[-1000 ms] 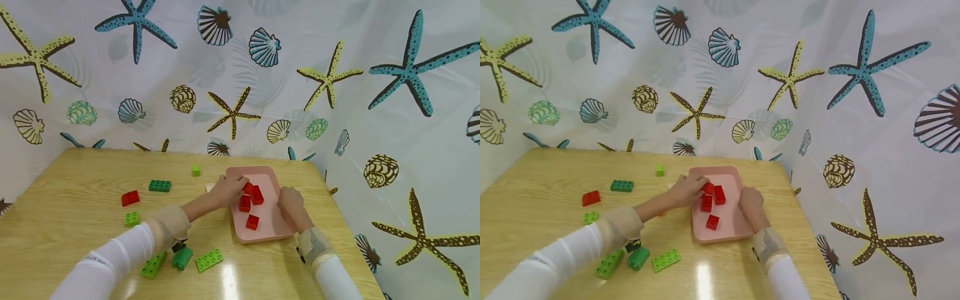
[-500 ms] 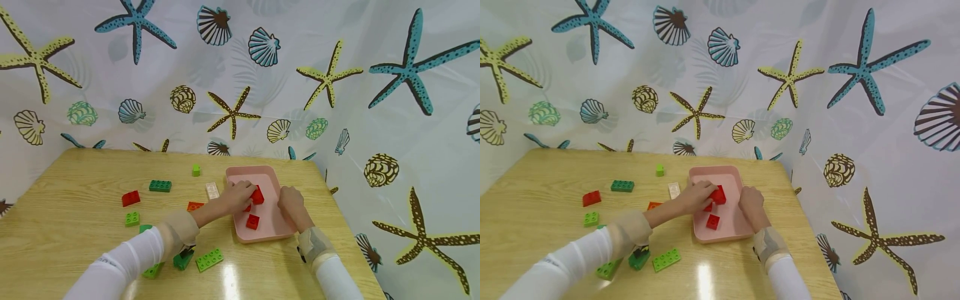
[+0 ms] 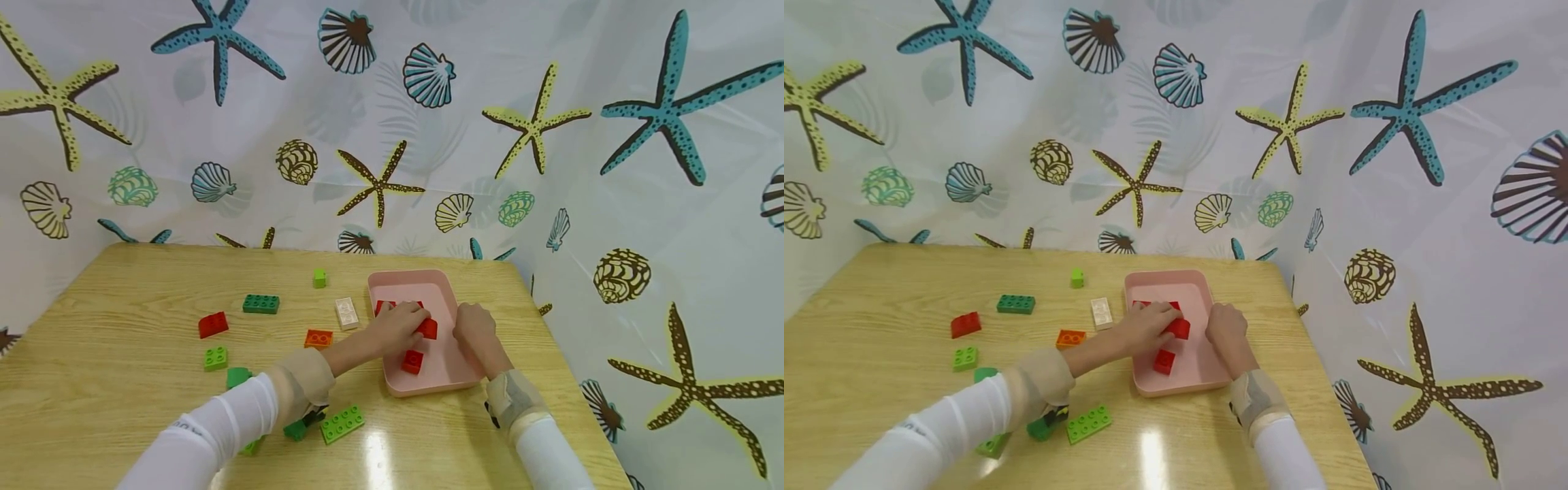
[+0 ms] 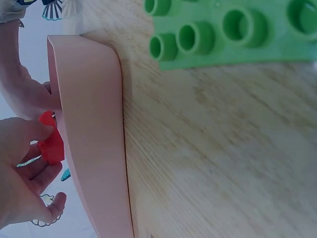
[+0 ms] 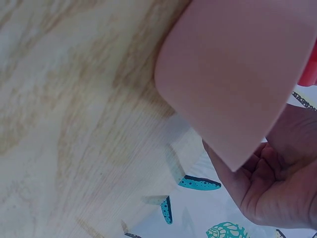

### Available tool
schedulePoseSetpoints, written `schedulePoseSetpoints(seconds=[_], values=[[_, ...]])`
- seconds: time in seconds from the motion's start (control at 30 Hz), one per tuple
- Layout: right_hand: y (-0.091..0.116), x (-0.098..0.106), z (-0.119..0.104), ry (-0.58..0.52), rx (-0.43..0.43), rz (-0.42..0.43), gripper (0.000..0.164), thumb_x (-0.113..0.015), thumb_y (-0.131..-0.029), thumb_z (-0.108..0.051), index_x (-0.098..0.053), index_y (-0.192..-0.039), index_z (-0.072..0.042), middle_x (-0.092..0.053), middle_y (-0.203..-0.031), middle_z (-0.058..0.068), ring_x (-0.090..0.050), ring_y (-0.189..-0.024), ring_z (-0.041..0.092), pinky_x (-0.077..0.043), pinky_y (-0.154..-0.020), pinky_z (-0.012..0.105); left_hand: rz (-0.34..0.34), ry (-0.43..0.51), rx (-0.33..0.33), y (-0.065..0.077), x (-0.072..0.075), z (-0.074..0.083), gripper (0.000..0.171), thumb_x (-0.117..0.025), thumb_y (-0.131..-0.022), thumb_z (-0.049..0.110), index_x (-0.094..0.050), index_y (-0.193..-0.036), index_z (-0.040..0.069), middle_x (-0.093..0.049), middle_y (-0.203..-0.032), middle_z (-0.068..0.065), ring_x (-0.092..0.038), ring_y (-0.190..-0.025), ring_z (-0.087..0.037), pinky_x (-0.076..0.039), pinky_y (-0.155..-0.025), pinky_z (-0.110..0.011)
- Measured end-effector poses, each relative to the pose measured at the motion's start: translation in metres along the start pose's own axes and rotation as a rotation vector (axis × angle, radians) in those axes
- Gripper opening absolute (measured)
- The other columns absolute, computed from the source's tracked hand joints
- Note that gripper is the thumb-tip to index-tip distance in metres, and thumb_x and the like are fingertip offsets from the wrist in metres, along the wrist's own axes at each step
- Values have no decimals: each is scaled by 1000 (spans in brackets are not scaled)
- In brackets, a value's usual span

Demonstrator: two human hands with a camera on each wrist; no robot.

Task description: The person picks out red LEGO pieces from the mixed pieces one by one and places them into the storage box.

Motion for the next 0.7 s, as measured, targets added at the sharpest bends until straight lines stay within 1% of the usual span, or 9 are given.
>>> schedulePoseSetpoints(seconds=[0.13, 0.27, 0.47, 0.57, 0.7], values=[[0, -1, 0, 7, 8, 1, 7, -63, -90, -4, -61, -86, 1, -57, -72, 12, -59, -65, 22, -53, -56, 35, -20, 19, 4, -1, -5, 2, 35, -65, -97, 20, -62, -131, 13, -62, -124, -5, -56, -114, -22, -42, -84, -46], [0, 0, 0, 7, 13, 11, 8, -63, -90, -4, -60, -86, 1, -57, -72, 12, -59, -65, 22, -52, -55, 34, -28, 32, 1, -2, -7, 4, 34, -66, -97, 21, -62, -130, 14, -62, -122, -5, -57, -111, -19, -42, -84, -45], [0, 2, -1, 4, 7, 17, 8, -64, -89, -4, -59, -86, 2, -57, -72, 12, -61, -66, 24, -53, -56, 35, -36, 17, -5, -4, -10, 9, 33, -65, -97, 22, -62, -130, 16, -62, -123, -3, -56, -112, -18, -41, -87, -46], [-1, 1, 0, 5, 4, 11, 8, -64, -89, -4, -59, -86, 1, -56, -72, 12, -60, -65, 24, -53, -55, 34, -52, 7, -5, -4, -14, 10, 34, -64, -98, 23, -61, -131, 16, -62, -126, -3, -55, -116, -18, -40, -90, -47], [-2, -1, 1, 3, 6, 12, 8, -64, -88, -4, -59, -85, 1, -56, -72, 12, -59, -64, 23, -52, -54, 34, -67, 1, -8, -3, -19, 12, 34, -65, -97, 24, -62, -131, 16, -63, -126, -3, -55, -116, -17, -40, -91, -47]])
Point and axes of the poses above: each hand's wrist, its own y-axis away from the middle knuckle, its own x-axis out of the back of the hand, z = x × y, the point moved 9 cm from there along -y, towards the middle knuckle
